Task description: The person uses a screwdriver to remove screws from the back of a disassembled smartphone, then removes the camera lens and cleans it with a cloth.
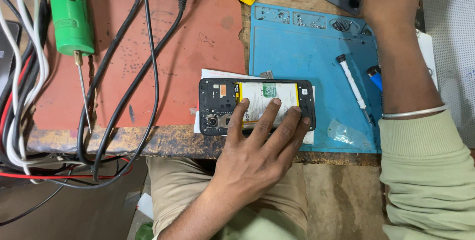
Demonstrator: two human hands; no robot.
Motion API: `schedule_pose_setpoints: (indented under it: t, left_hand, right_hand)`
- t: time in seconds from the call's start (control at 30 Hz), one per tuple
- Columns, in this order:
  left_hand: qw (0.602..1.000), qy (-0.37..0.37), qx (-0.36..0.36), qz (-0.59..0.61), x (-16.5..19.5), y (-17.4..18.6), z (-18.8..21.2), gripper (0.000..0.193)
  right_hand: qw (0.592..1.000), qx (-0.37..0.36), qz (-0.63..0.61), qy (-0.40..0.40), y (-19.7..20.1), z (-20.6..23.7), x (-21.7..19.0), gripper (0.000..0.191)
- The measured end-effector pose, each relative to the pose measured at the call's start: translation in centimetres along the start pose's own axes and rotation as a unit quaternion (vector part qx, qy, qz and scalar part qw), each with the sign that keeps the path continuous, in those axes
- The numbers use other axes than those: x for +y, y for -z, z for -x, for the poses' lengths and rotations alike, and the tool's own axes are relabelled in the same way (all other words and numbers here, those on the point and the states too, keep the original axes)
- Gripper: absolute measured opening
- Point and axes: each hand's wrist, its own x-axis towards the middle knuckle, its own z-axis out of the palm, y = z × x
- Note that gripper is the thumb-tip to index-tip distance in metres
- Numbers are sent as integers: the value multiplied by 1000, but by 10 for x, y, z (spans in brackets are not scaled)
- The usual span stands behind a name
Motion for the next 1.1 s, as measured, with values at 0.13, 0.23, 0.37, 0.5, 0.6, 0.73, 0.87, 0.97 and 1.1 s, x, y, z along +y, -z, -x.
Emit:
schedule_pose_setpoints:
  t: [0.13, 0.23, 0.37, 0.5, 0.6, 0.73, 0.87, 0.97, 1.1]
  left_hand:
    - [1000, 0, 1, -2, 1, -1, 0, 42]
    - [1000, 0, 1, -1, 1, -2, 1, 43]
    - [1000, -1, 1, -2, 0, -2, 1, 42]
    - [1000, -4, -5, -3, -1, 2, -1, 43]
    - [999, 5, -17, 31, -2, 7, -4, 50]
    - [991, 30, 16, 133, -1, 17, -8, 70]
    - [973, 130, 70, 178, 0, 21, -15, 53]
    - [964, 172, 101, 174, -5, 19, -23, 44]
    - [964, 177, 124, 155, -7, 14, -31, 35]
  right_hand:
    - [995, 1, -19, 95, 4, 0, -2, 14]
    - [992, -10, -69, 103, 15, 1, -13, 14]
    - [988, -24, -145, 40, 37, 17, -52, 12]
    - [983, -45, -174, -39, 50, 53, -103, 12]
    - [962, -49, -258, -74, 48, 86, -134, 61]
    - [931, -8, -305, -201, 36, 118, -158, 91]
    - [921, 18, -341, -186, 22, 135, -166, 90]
    - [918, 37, -352, -178, 15, 145, -170, 91]
    - [906, 53, -382, -176, 9, 150, -173, 91]
